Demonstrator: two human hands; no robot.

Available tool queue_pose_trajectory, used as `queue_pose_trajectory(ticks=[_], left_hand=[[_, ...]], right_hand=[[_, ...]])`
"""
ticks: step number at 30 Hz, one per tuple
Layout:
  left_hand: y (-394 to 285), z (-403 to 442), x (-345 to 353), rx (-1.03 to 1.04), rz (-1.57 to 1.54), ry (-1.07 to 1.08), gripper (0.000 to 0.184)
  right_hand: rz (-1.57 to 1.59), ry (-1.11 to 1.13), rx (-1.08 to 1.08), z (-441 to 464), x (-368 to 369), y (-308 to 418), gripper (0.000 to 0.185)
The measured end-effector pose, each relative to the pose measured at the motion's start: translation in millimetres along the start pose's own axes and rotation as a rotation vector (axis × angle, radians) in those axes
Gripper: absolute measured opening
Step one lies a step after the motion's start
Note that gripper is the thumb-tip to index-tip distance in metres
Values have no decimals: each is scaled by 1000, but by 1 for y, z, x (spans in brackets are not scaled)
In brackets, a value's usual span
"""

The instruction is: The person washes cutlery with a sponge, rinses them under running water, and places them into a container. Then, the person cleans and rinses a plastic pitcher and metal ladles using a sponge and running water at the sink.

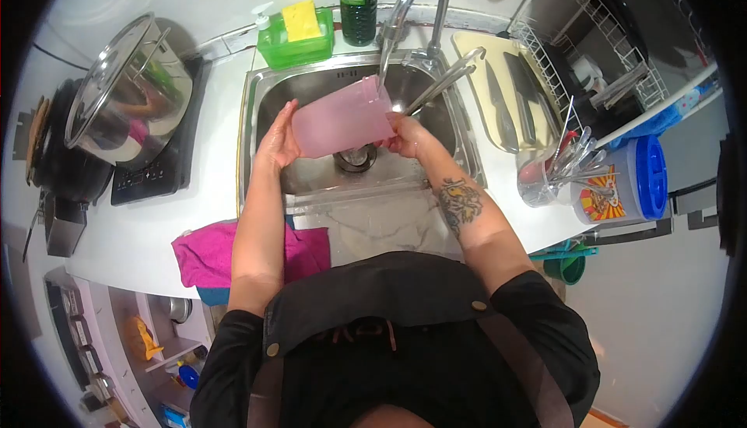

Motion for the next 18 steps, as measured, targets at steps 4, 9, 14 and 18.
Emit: queue_pose_trajectory(ticks=[4, 9, 14, 18], left_hand=[[-11, -8, -2, 23, 106, -37, 72], [-55, -22, 10, 214, 389, -169, 72], [-81, -37, 12, 370, 565, -307, 74], [-95, -47, 3, 468, 526, -366, 74]], right_hand=[[40, -18, 52, 11, 18, -14, 18], [437, -24, 89, 36, 37, -28, 19], [743, -195, 11, 66, 26, -51, 20], [1179, -314, -207, 83, -30, -31, 21]])
Point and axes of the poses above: each hand's wrist, its own z-axis towards the middle knuckle, its own x-axis out of the palm, y = z × x, the point moved 10 cm from there along z, towards the middle knuckle, and after that the axes turned 2 degrees about -z, right-handed, at the moved point
